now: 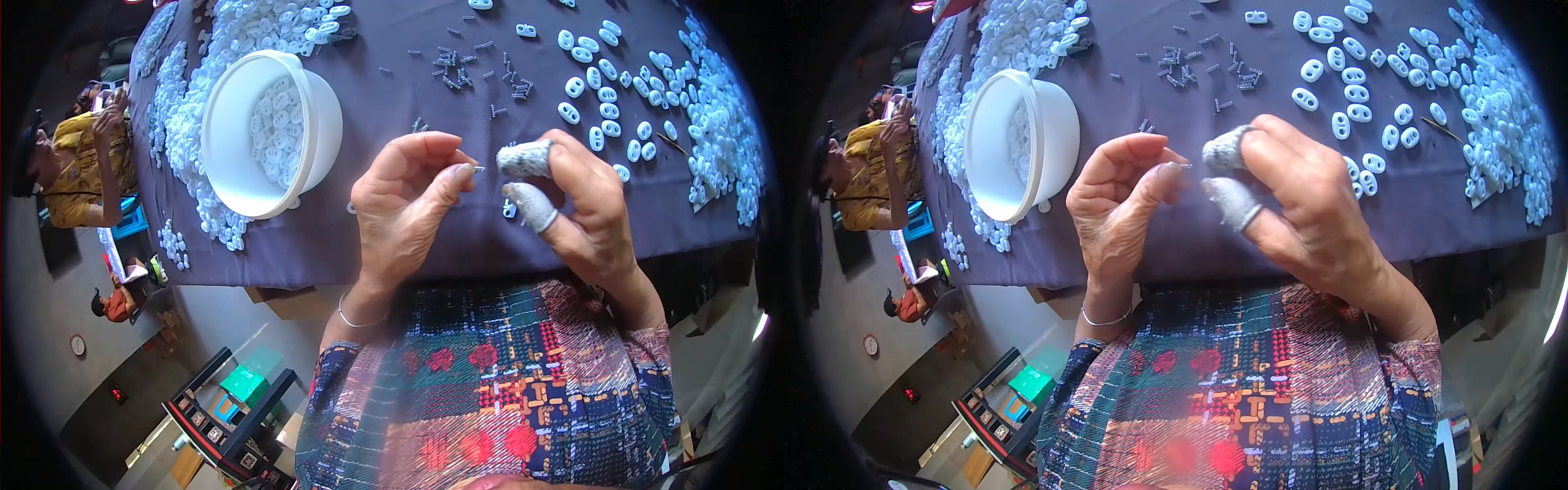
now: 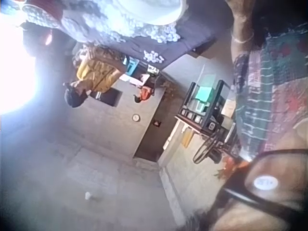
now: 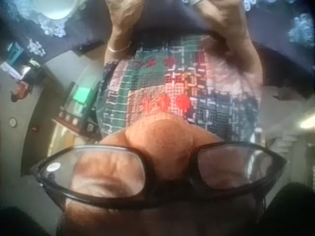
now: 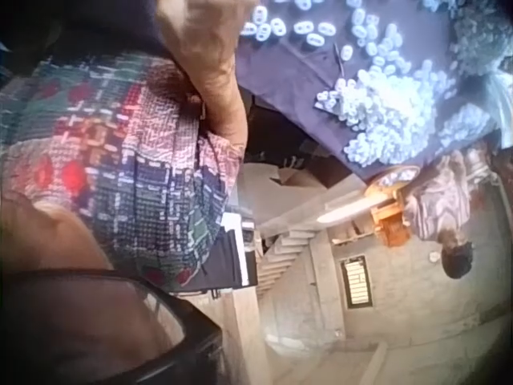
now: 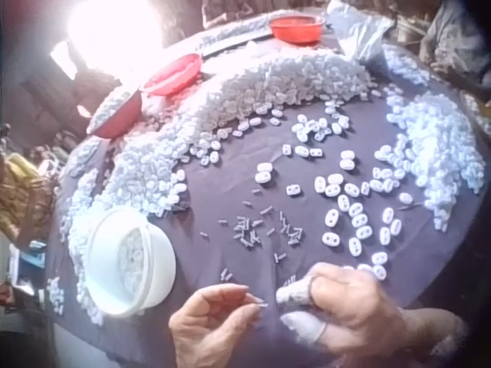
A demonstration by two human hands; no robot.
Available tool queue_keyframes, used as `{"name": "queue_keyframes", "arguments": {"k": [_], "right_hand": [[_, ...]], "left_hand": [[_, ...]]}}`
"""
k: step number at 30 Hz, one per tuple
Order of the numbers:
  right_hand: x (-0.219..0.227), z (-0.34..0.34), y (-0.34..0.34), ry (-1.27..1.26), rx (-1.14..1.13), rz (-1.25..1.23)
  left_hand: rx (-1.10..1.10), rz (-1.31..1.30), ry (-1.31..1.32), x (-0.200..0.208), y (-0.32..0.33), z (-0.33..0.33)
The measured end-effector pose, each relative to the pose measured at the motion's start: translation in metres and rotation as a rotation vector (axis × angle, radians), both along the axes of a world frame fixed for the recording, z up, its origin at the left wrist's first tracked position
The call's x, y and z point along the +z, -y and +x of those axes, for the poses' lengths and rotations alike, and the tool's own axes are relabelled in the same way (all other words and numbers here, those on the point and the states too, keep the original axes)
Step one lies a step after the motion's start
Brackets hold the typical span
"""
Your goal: The person assembles small white plastic links with grey plastic connectors by hand at a workstation.
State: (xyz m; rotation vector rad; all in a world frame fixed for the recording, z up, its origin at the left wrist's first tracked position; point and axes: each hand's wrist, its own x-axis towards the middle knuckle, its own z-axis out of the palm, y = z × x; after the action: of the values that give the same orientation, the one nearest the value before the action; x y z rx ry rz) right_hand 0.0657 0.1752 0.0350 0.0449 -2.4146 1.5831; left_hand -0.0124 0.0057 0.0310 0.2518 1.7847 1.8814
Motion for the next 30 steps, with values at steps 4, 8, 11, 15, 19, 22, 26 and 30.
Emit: {"name": "queue_keyframes", "arguments": {"k": [4, 8, 11, 15, 19, 22, 26, 30], "right_hand": [[0.001, -0.009, 0.005, 0.140, 0.061, -0.050], [-0.003, -0.012, 0.010, 0.187, 0.048, -0.225], [-0.001, -0.012, 0.013, 0.223, 0.046, -0.252], [-0.003, -0.012, 0.016, 0.211, 0.017, -0.168], [-0.008, -0.013, 0.017, 0.240, 0.010, -0.188], [-0.006, -0.013, 0.018, 0.271, -0.002, -0.243], [-0.008, -0.014, 0.023, 0.219, -0.071, -0.346], [-0.009, -0.016, 0.022, 0.270, -0.071, -0.467]], "left_hand": [[0.022, 0.065, -0.051, -0.002, 0.002, 0.005], [0.026, 0.057, -0.156, -0.006, 0.005, 0.006], [0.032, 0.073, -0.155, -0.008, 0.005, 0.006], [0.038, 0.051, -0.204, -0.009, 0.004, 0.009], [0.057, 0.015, -0.441, -0.020, 0.004, 0.010], [0.058, -0.004, -0.563, -0.022, 0.003, 0.010], [0.080, -0.002, -0.528, -0.021, -0.002, 0.011], [0.140, -0.105, -0.793, -0.024, -0.006, 0.012]]}}
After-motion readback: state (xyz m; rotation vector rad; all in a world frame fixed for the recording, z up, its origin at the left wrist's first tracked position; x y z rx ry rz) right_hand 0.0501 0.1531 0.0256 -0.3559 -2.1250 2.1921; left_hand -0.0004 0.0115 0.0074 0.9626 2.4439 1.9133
